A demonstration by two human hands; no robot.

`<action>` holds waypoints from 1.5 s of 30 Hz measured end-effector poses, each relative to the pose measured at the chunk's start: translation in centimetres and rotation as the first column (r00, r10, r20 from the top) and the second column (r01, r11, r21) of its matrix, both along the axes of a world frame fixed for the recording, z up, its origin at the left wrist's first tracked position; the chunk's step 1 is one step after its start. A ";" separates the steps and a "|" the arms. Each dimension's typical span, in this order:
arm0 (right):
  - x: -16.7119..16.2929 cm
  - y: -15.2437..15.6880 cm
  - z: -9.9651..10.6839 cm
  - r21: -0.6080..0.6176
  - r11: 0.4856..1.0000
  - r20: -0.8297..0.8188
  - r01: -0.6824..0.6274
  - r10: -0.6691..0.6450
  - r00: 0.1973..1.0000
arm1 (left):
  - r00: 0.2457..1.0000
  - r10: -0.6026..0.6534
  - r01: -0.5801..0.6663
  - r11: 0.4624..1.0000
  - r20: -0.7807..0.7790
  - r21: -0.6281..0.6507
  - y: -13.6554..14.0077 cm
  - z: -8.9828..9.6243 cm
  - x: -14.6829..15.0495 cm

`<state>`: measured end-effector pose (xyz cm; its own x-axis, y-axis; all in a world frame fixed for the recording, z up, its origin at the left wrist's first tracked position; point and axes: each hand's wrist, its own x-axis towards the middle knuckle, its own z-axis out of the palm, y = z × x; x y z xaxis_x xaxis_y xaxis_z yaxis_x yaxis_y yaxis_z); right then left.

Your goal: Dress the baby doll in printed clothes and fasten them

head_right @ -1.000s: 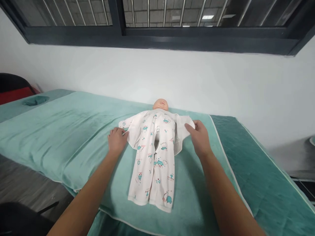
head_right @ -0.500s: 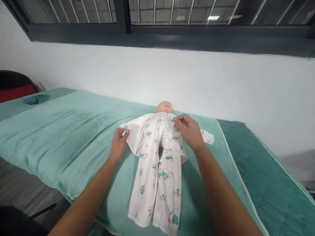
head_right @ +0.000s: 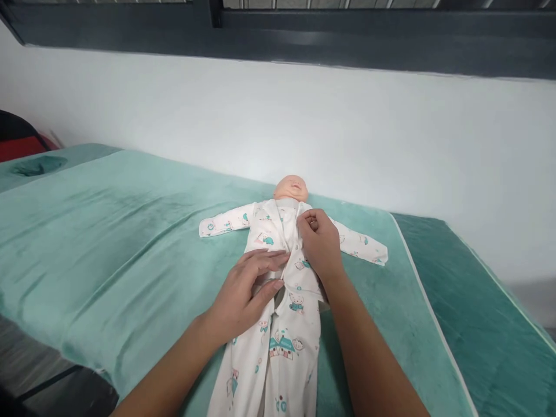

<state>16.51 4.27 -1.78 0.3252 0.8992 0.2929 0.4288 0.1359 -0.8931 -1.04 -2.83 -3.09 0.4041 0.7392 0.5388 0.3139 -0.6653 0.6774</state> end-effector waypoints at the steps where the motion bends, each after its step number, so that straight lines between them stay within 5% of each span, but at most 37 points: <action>1: 0.0 0.0 0.0 -0.005 1.000 -0.001 0.003 -0.003 1.000 | 1.000 -0.023 0.023 0.999 0.015 -0.034 -0.2 0.1 -0.1; 5: 0.1 0.1 0.0 -0.019 1.000 -0.009 0.010 -0.010 1.000 | 0.985 -0.113 0.140 0.964 0.129 -0.224 -1.0 0.9 -0.3; 7: 0.2 0.1 -0.1 -0.032 0.999 -0.041 0.001 -0.002 0.999 | 0.971 -0.046 0.117 0.948 0.234 -0.297 -0.7 1.3 -0.7; 9: 0.4 0.2 -0.2 -0.052 0.999 -0.073 -0.012 0.008 0.997 | 0.962 0.122 -0.044 0.952 0.245 -0.302 0.6 1.5 -1.0; 13: 1.0 0.4 -0.5 -0.026 1.000 -0.024 -0.010 0.009 1.000 | 0.925 0.381 -0.371 0.902 0.002 -0.222 5.1 1.7 -0.8; 17: 1.5 0.9 -0.8 0.037 0.998 0.050 -0.060 0.058 0.997 | 0.954 0.262 -0.286 0.940 -0.145 -0.186 8.6 2.3 0.8; 23: 2.0 1.6 -1.0 0.067 0.984 0.038 -0.165 0.163 0.986 | 0.990 0.091 -0.111 0.975 -0.108 -0.194 11.2 3.8 2.9; 31: 1.8 2.3 -0.3 -0.054 0.983 0.013 -0.175 0.176 0.984 | 0.936 0.333 -0.350 0.913 -0.114 -0.210 15.2 4.0 4.5; 45: 1.5 2.8 -0.1 -0.077 0.985 0.019 -0.154 0.156 0.988 | 0.959 0.281 -0.256 0.906 0.027 -0.338 15.6 2.7 4.3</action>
<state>18.01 7.08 -1.83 0.1736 0.9578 0.2292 0.4298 0.1357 -0.8927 3.28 12.78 -0.34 0.1338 0.9541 0.2679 0.3907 -0.2993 0.8705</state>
